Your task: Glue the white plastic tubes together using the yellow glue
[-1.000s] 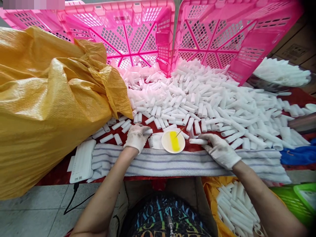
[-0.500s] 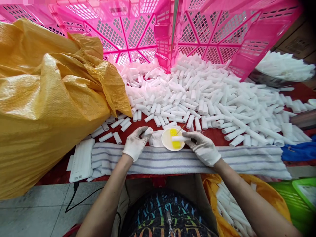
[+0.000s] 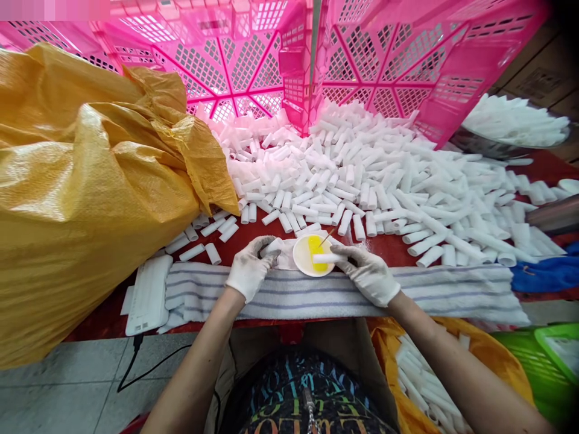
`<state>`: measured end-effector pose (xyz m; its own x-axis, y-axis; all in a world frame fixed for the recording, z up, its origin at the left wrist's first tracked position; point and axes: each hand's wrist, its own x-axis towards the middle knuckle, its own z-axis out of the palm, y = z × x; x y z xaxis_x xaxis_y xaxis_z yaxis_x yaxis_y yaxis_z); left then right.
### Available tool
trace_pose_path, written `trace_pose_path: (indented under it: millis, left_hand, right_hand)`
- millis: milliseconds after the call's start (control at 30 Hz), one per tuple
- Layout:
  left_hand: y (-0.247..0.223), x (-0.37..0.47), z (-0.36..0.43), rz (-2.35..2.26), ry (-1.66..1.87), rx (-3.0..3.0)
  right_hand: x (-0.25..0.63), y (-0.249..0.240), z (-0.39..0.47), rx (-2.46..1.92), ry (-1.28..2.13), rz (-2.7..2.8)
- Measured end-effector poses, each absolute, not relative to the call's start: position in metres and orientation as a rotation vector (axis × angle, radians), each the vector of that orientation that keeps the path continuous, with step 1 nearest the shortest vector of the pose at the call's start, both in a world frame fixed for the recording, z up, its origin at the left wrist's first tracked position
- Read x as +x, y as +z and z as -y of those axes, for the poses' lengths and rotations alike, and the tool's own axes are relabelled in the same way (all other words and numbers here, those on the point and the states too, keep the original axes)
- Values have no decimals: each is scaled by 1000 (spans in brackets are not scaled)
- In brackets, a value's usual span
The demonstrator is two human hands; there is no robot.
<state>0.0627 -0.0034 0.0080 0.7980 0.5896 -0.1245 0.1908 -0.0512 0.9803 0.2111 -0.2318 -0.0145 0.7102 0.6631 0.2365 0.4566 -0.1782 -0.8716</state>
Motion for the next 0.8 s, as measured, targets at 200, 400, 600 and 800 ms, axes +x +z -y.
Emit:
trace_pose_path:
  millis: [200, 400, 600, 800]
  left_hand:
    - [9, 63, 7, -611, 361, 1641]
    - [15, 63, 16, -608, 323, 1665]
    - [28, 62, 25, -569, 328, 1750]
    - [38, 65, 46, -442, 269, 1827]
  right_hand:
    - [208, -11, 232, -1771, 299, 824]
    - [211, -15, 231, -1739, 212, 804]
    - [205, 7, 240, -1759, 121, 699]
    - [187, 29, 233, -1557, 586, 407]
